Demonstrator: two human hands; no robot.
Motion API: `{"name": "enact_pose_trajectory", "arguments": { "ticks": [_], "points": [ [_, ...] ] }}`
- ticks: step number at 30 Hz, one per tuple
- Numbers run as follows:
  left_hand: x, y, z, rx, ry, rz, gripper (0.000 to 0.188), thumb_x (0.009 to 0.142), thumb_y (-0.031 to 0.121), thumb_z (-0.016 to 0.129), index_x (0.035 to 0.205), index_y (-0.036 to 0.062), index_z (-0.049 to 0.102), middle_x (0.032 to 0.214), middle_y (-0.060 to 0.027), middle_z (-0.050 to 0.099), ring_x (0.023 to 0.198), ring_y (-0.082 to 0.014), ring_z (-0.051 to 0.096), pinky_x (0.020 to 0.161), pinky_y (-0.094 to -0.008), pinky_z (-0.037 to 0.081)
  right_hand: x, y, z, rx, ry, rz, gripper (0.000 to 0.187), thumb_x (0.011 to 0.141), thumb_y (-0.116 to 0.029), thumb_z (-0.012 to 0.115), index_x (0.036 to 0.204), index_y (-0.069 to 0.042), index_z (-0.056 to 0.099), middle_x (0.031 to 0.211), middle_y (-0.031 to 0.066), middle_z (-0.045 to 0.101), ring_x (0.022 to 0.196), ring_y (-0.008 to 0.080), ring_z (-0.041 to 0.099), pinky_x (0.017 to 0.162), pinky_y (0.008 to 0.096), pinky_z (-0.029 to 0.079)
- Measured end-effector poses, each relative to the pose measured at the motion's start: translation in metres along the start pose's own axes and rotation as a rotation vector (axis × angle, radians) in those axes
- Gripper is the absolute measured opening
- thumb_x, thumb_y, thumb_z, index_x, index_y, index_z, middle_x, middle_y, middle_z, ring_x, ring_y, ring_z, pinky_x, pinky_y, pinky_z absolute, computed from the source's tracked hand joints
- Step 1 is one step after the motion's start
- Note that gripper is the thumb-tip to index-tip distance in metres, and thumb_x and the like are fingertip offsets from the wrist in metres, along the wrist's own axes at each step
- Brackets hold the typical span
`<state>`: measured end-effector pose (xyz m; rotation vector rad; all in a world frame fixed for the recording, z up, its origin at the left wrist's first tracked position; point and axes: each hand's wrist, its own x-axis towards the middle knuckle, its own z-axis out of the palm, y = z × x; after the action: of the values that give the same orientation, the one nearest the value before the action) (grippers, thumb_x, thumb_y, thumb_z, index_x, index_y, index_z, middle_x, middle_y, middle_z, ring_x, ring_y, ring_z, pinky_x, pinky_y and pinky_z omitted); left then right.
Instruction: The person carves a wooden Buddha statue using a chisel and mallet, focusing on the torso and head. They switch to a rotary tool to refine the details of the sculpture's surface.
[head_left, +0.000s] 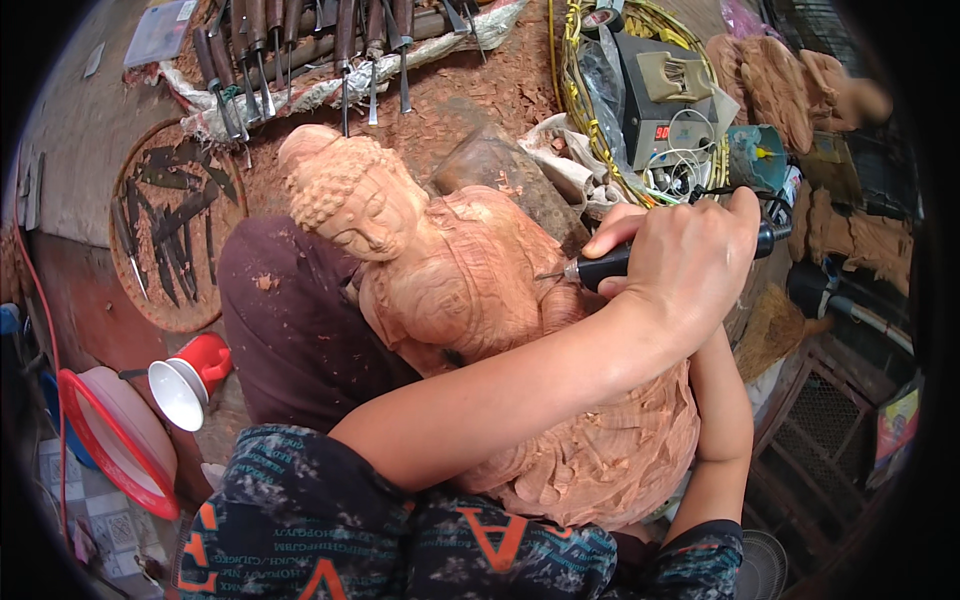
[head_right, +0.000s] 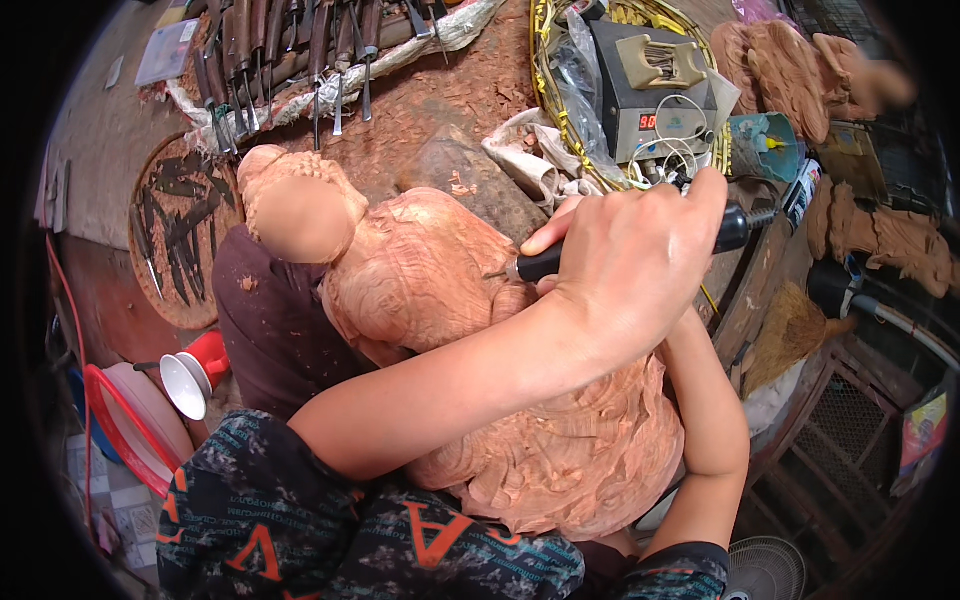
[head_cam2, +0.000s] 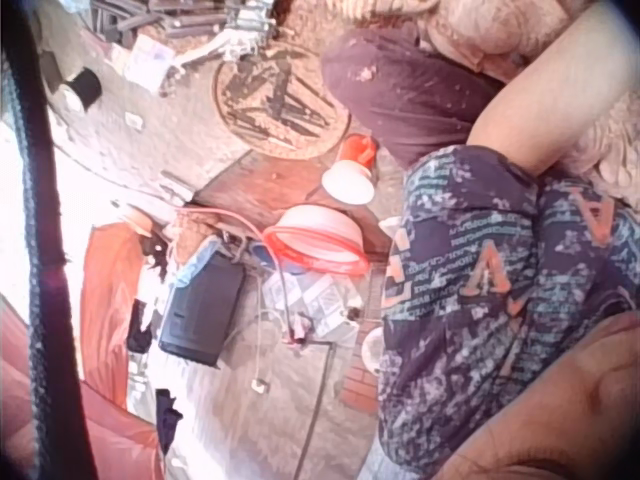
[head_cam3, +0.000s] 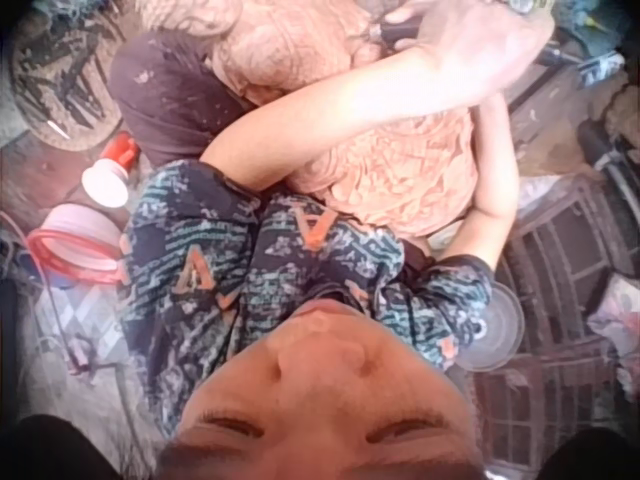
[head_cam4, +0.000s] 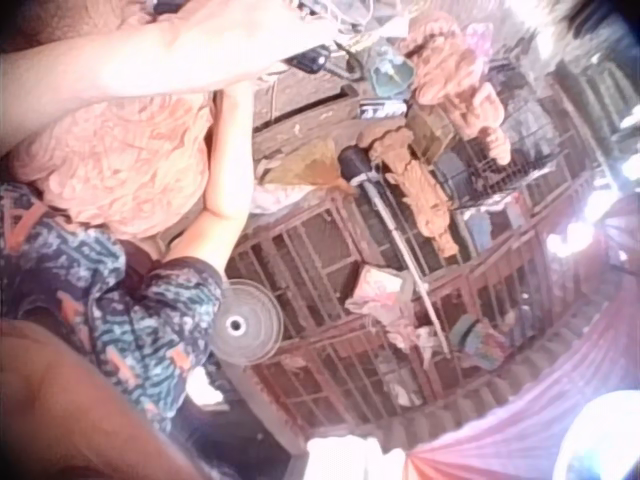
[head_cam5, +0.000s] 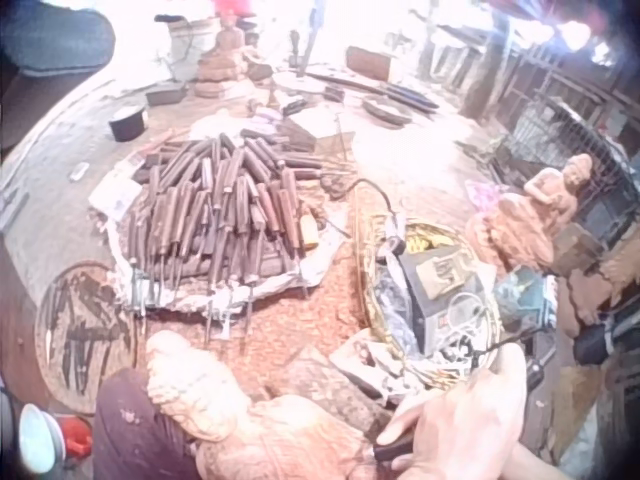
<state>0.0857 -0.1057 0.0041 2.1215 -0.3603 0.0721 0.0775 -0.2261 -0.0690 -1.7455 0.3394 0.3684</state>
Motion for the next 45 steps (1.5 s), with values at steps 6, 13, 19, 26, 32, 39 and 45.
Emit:
{"name": "enact_pose_trajectory", "arguments": {
  "ticks": [6, 13, 19, 26, 32, 39, 45],
  "points": [
    [-0.007, -0.005, -0.001, -0.137, 0.067, 0.004, 0.011, 0.077, 0.005, 0.054, 0.085, -0.0003, 0.051, 0.062, -0.0179, 0.062, 0.056, -0.0331, 0.065, 0.047, -0.0421, 0.050, -0.002, 0.002, 0.001, -0.002, 0.024, -0.024, 0.031, 0.086, -0.028, 0.039, 0.078, -0.003, 0.058, 0.081, 0.0166, 0.062, 0.070, 0.0286, 0.062, 0.068, 0.0405, 0.053],
    [-0.006, -0.005, -0.003, -0.129, 0.073, 0.023, 0.010, 0.077, 0.005, 0.055, 0.084, -0.0008, 0.051, 0.061, -0.0176, 0.061, 0.055, -0.0324, 0.065, 0.046, -0.0411, 0.050, -0.004, 0.002, -0.003, 0.001, 0.066, -0.051, 0.029, 0.085, -0.026, 0.041, 0.079, -0.003, 0.058, 0.083, 0.0166, 0.062, 0.071, 0.0286, 0.063, 0.068, 0.0400, 0.053],
    [-0.004, -0.005, -0.002, -0.108, 0.114, 0.022, 0.009, 0.076, 0.004, 0.055, 0.083, -0.0005, 0.050, 0.060, -0.0163, 0.061, 0.054, -0.0319, 0.065, 0.046, -0.0406, 0.049, -0.002, 0.002, -0.003, 0.000, 0.096, -0.089, 0.028, 0.084, -0.025, 0.043, 0.081, -0.003, 0.059, 0.084, 0.0166, 0.062, 0.073, 0.0286, 0.063, 0.069, 0.0395, 0.053],
    [-0.007, 0.001, -0.003, -0.094, 0.082, 0.044, 0.007, 0.074, 0.004, 0.055, 0.077, 0.0016, 0.049, 0.059, -0.0140, 0.060, 0.053, -0.0282, 0.064, 0.045, -0.0382, 0.049, -0.009, 0.004, -0.008, 0.026, 0.203, -0.199, 0.026, 0.083, -0.023, 0.044, 0.082, -0.002, 0.059, 0.086, 0.0166, 0.062, 0.074, 0.0287, 0.063, 0.070, 0.0390, 0.053],
    [-0.013, 0.028, 0.004, -0.091, 0.144, 0.232, 0.008, 0.070, 0.010, 0.058, 0.070, 0.0048, 0.053, 0.061, -0.0102, 0.058, 0.058, -0.0218, 0.062, 0.050, -0.0327, 0.048, -0.042, 0.010, -0.004, 0.049, 0.255, -0.361, 0.024, 0.083, -0.022, 0.046, 0.083, -0.002, 0.059, 0.088, 0.0166, 0.062, 0.076, 0.0287, 0.063, 0.070, 0.0385, 0.053],
    [-0.022, 0.030, 0.001, -0.159, 0.135, 0.326, 0.007, 0.068, 0.008, 0.059, 0.067, 0.0049, 0.052, 0.060, -0.0099, 0.057, 0.057, -0.0220, 0.061, 0.051, -0.0329, 0.048, -0.070, -0.012, -0.008, -0.075, 0.110, -0.419, 0.023, 0.082, -0.021, 0.047, 0.085, -0.002, 0.060, 0.089, 0.0167, 0.062, 0.077, 0.0287, 0.063, 0.071, 0.0380, 0.053],
    [-0.032, 0.038, -0.012, -0.240, 0.187, 0.352, 0.011, 0.067, 0.008, 0.058, 0.065, 0.0061, 0.048, 0.057, -0.0076, 0.053, 0.053, -0.0201, 0.059, 0.049, -0.0316, 0.047, -0.088, -0.051, -0.001, -0.288, -0.058, -0.500, 0.022, 0.081, -0.019, 0.049, 0.086, -0.002, 0.060, 0.091, 0.0167, 0.062, 0.079, 0.0287, 0.063, 0.071, 0.0376, 0.053]
  ]
}}
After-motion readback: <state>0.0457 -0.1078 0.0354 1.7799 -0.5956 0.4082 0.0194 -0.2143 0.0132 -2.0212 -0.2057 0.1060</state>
